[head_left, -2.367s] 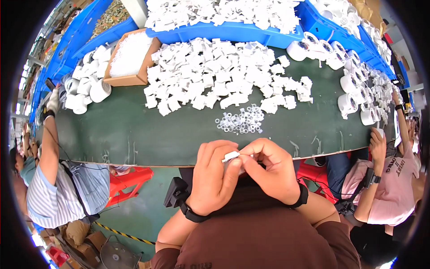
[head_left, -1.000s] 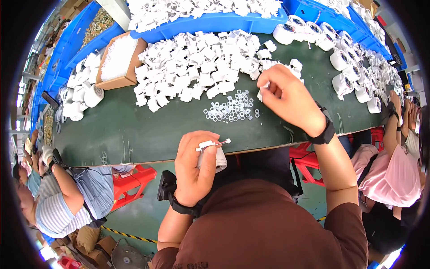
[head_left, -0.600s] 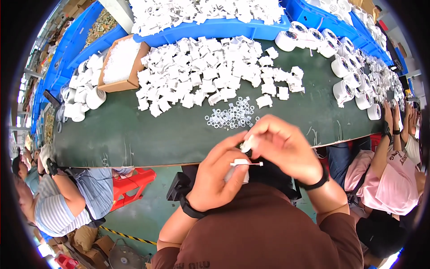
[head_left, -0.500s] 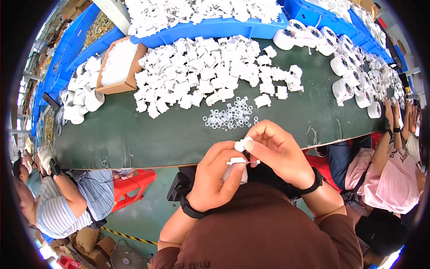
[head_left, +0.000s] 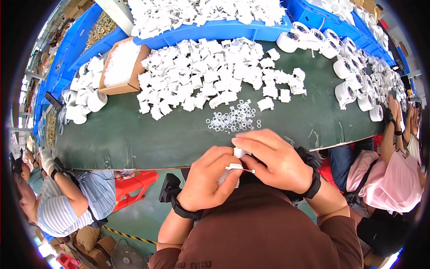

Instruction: The person picks up a white plastic component and a small white ring, fits the ring onto the component, and then presses a white cap onto the assembly. This process is repeated multiple times with additional components, rings, and caps.

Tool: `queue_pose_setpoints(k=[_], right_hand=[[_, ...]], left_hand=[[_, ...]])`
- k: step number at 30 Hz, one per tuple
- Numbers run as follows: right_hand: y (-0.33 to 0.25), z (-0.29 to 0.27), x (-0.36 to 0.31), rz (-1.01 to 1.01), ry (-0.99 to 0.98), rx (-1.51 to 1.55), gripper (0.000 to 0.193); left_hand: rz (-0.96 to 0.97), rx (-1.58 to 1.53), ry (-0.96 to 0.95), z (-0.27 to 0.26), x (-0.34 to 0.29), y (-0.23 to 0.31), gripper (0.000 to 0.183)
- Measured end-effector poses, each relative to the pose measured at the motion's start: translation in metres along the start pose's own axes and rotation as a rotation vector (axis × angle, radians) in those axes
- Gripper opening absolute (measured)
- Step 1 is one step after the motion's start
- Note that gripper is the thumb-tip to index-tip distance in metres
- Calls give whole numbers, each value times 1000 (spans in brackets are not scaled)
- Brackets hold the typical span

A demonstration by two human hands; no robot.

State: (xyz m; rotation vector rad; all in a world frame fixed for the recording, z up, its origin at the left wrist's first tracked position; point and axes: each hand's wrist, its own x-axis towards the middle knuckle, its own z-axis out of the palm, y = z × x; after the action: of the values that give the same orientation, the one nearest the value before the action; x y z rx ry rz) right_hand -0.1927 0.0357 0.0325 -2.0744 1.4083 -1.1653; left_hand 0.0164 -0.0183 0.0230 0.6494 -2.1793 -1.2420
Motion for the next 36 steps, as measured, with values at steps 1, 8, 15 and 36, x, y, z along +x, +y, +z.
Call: queue_pose_setpoints(k=[1, 8, 15, 36], right_hand=[[-2, 0, -2, 41, -50, 29, 49], [-11, -7, -5, 487, -21, 663, 41], [-26, 26, 6, 493, -15, 701, 42], [-27, 54, -3, 330, 188, 446, 40]], left_hand=[[-1, 0, 2, -1, 0, 0, 11], [-105, 59, 362, 9, -6, 1, 10], [-66, 289, 489, 14, -3, 0, 28], [-14, 304, 463, 17, -3, -5, 37]])
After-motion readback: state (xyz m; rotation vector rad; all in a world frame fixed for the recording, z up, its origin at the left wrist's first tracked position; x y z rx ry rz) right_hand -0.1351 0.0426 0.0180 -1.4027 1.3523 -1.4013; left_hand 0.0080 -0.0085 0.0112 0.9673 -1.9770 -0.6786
